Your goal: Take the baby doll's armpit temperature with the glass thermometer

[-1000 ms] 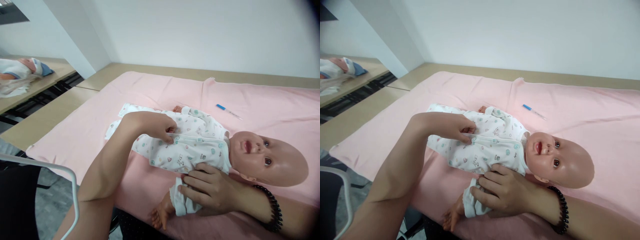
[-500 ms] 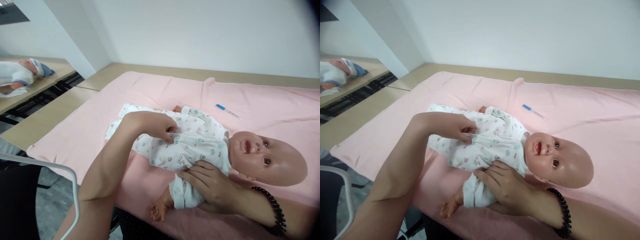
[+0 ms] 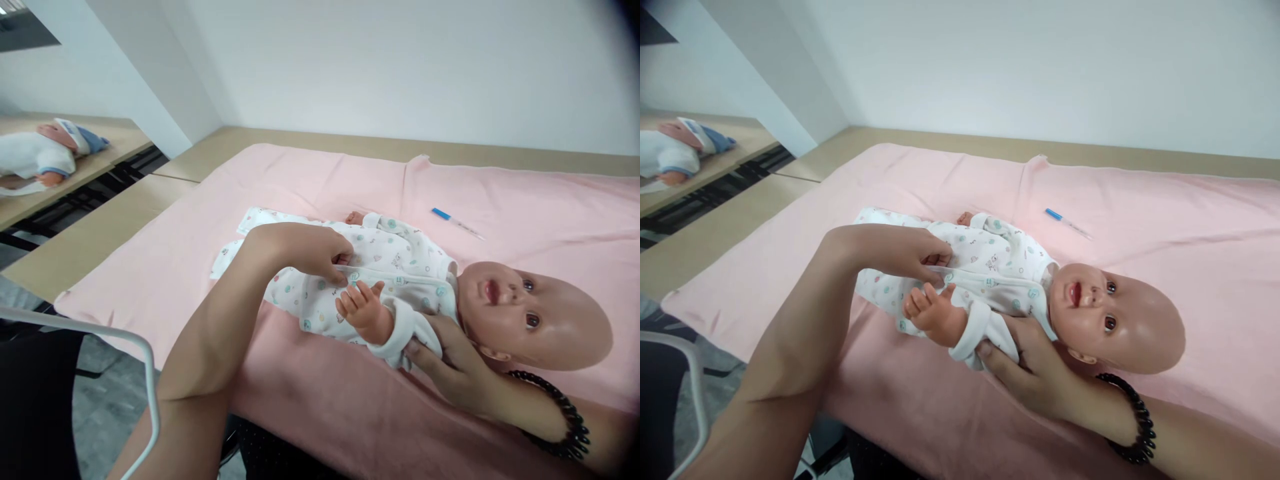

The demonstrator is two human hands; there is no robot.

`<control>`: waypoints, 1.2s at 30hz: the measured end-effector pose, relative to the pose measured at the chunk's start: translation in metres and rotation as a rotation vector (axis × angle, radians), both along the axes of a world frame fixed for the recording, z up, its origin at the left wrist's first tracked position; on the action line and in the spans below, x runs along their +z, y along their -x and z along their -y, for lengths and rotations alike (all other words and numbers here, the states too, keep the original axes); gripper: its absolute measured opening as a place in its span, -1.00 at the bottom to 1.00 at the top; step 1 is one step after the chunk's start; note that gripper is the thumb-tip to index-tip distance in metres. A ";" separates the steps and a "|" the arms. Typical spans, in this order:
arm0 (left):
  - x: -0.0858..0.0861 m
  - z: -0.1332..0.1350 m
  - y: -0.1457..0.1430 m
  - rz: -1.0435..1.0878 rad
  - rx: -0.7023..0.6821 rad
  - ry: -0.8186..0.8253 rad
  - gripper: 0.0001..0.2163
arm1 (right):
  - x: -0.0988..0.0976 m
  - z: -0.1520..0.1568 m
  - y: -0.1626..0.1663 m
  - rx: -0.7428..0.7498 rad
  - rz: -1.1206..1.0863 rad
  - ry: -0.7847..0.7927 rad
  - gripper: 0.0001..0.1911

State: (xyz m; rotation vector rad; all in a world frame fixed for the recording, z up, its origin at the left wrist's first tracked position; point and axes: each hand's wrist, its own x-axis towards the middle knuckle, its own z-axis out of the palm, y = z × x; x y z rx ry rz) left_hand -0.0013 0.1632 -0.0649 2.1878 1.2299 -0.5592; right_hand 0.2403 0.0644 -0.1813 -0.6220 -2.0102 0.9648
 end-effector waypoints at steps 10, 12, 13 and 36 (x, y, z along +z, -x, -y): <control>0.033 0.022 0.014 0.147 -0.094 -0.068 -0.58 | 0.000 0.003 -0.006 -0.070 0.009 0.003 -0.93; 0.042 0.031 0.015 0.220 -0.141 -0.066 -0.49 | 0.004 0.002 -0.005 -0.070 0.001 0.029 -0.92; 0.046 0.034 0.014 0.253 -0.164 -0.065 -0.48 | 0.006 0.002 -0.004 -0.063 -0.006 0.044 -0.92; 0.037 0.046 -0.006 0.322 -0.422 -0.405 -0.76 | -0.009 0.007 -0.016 -0.035 0.091 0.251 -0.89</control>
